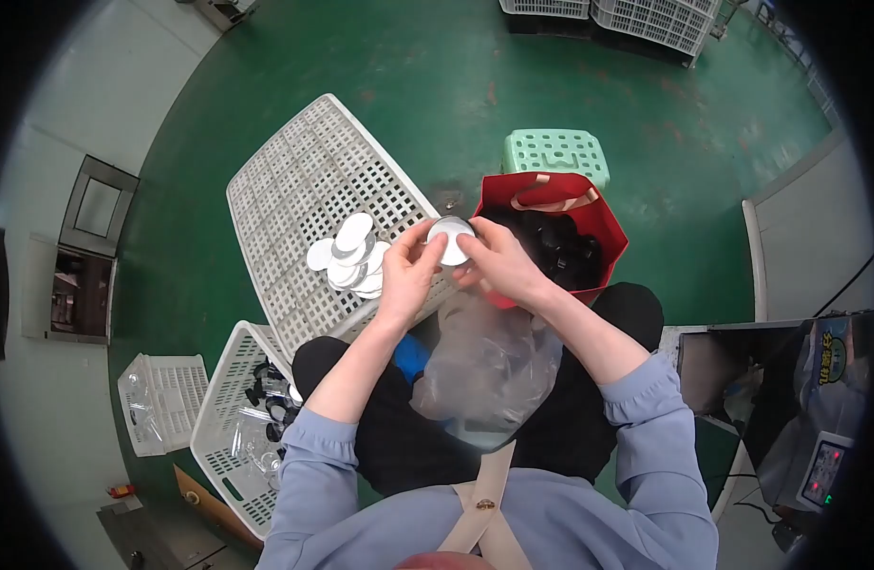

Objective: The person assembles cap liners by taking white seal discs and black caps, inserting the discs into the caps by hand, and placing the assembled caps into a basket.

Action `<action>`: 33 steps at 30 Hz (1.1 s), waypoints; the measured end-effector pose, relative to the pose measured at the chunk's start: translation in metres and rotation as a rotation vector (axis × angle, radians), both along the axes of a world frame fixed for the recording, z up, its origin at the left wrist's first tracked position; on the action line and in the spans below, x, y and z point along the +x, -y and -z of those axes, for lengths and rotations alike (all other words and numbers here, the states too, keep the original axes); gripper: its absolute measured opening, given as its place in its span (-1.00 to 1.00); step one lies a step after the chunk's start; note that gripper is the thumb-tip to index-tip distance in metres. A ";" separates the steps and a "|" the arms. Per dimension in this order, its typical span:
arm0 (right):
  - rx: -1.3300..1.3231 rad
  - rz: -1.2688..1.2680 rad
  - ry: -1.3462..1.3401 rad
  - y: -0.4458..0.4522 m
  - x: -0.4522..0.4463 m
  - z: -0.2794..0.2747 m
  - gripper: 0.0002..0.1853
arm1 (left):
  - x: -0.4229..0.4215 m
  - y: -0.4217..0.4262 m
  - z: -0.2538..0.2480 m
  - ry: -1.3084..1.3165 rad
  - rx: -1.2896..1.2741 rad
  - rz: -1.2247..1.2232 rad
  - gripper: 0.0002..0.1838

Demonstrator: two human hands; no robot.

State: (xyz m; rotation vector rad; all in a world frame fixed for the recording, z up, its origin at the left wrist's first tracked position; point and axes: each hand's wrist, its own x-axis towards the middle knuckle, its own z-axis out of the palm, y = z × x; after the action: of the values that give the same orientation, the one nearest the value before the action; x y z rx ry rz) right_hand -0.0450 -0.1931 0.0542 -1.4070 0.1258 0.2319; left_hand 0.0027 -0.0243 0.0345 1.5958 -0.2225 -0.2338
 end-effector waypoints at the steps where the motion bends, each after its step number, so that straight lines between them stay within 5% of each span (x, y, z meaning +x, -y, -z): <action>1: 0.008 0.005 0.005 -0.001 0.001 0.001 -0.66 | 0.001 -0.001 0.000 -0.154 -0.034 0.028 -0.68; 8: -0.263 -0.093 0.042 -0.001 0.000 0.008 -0.59 | 0.002 -0.004 0.013 -0.030 0.076 0.037 -0.73; 17: -0.246 0.009 0.048 -0.002 0.002 0.023 -0.64 | 0.000 0.001 0.032 0.047 0.102 0.024 -0.80; 23: -0.383 0.025 -0.032 -0.009 -0.003 0.006 -0.55 | -0.004 0.006 0.022 0.556 0.415 -0.028 -0.81; 30: -0.121 -0.116 0.109 -0.006 -0.003 0.005 -0.52 | 0.019 -0.014 -0.001 0.425 0.264 -0.142 -0.80; 33: -0.203 0.064 0.085 0.025 0.013 0.022 -0.61 | 0.033 -0.069 -0.032 0.240 0.066 -0.362 -0.73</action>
State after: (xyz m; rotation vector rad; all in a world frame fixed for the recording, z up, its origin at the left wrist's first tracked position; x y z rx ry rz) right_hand -0.0319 -0.2176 0.0324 -1.6101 0.1263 0.1079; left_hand 0.0362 0.0447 0.0665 1.6973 -0.1073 0.2331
